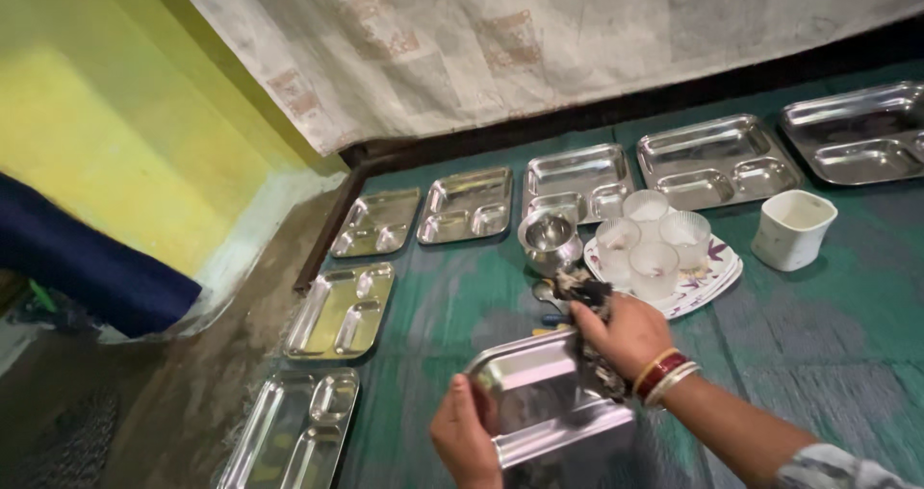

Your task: The person wipes multiple stainless steel compartment trays with a cloth, handling them one at a time and placing them back on the floor. The person also briefly handles a stack of plates and a mug.

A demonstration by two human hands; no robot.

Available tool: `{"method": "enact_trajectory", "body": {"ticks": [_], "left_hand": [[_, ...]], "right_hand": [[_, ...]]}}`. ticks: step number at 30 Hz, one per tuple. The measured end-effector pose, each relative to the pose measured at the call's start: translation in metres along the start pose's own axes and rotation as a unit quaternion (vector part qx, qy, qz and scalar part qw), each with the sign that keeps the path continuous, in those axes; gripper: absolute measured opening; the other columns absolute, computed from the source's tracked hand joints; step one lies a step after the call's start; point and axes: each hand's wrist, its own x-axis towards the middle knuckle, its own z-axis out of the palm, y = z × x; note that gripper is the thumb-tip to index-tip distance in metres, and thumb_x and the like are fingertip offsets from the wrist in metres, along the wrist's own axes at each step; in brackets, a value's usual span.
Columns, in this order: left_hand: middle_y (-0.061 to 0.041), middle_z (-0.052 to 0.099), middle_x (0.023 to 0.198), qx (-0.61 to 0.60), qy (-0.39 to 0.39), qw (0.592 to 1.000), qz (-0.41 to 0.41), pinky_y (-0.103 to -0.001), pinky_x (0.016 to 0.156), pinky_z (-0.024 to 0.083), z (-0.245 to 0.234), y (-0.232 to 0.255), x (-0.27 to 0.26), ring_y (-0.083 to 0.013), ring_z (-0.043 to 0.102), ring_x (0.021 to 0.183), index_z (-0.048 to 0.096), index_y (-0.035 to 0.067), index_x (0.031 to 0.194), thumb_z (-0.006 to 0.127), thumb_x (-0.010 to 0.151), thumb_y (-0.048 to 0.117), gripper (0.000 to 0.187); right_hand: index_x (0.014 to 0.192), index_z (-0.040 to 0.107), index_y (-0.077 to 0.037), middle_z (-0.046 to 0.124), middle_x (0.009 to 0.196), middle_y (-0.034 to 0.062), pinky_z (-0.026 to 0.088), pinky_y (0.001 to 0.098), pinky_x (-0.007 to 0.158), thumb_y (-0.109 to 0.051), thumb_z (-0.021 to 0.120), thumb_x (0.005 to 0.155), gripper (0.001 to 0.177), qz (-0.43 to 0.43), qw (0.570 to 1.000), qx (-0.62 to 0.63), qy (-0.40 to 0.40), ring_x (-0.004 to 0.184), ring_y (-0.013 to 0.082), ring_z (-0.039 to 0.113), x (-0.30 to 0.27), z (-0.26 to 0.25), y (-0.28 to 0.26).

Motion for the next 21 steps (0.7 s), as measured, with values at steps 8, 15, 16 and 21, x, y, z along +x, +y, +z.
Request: {"method": "enact_trajectory", "body": {"ticks": [8,15,16,21], "left_hand": [[-0.009,0.068,0.063,0.0,0.068,0.998,-0.003,-0.037,0.051,0.045,-0.008,-0.024,-0.004,-0.0191,0.06,0.056,0.075,-0.006,0.079,0.054,0.102,0.031,0.048],[-0.035,0.056,0.076,0.198,0.097,0.95,-0.221,-0.053,0.054,0.041,-0.028,-0.054,0.017,-0.0489,0.055,0.062,0.065,-0.019,0.087,0.051,0.118,0.038,0.066],[-0.03,0.062,0.076,0.238,0.062,0.962,-0.117,-0.051,0.059,0.045,-0.025,-0.053,0.01,-0.0446,0.06,0.065,0.069,-0.012,0.084,0.051,0.112,0.037,0.06],[-0.021,0.077,0.09,0.2,-0.052,0.963,0.17,-0.045,0.067,0.055,0.023,-0.033,-0.037,-0.0371,0.073,0.079,0.078,0.001,0.1,0.049,0.098,0.033,0.043]], "right_hand": [[0.103,0.074,0.001,0.078,0.091,0.0101,0.056,0.0382,0.072,-0.047,0.068,0.09,0.05,0.183,0.851,0.487,0.076,0.078,0.0207,0.071,-0.001,0.018,0.052],[0.1,0.082,-0.005,0.08,0.085,0.0123,0.057,0.037,0.074,-0.055,0.065,0.089,0.055,0.105,0.967,0.232,-0.023,0.076,0.0226,0.076,0.009,-0.056,-0.018],[0.098,0.083,-0.007,0.08,0.083,0.0136,0.057,0.0374,0.076,-0.059,0.062,0.091,0.057,0.1,0.984,0.127,-0.069,0.076,0.0247,0.078,0.01,-0.068,-0.039],[0.103,0.074,-0.012,0.074,0.08,0.0161,0.056,0.0455,0.071,-0.06,0.061,0.086,0.052,-0.129,0.988,-0.066,-0.059,0.077,0.0338,0.072,-0.036,-0.074,-0.119]]}}
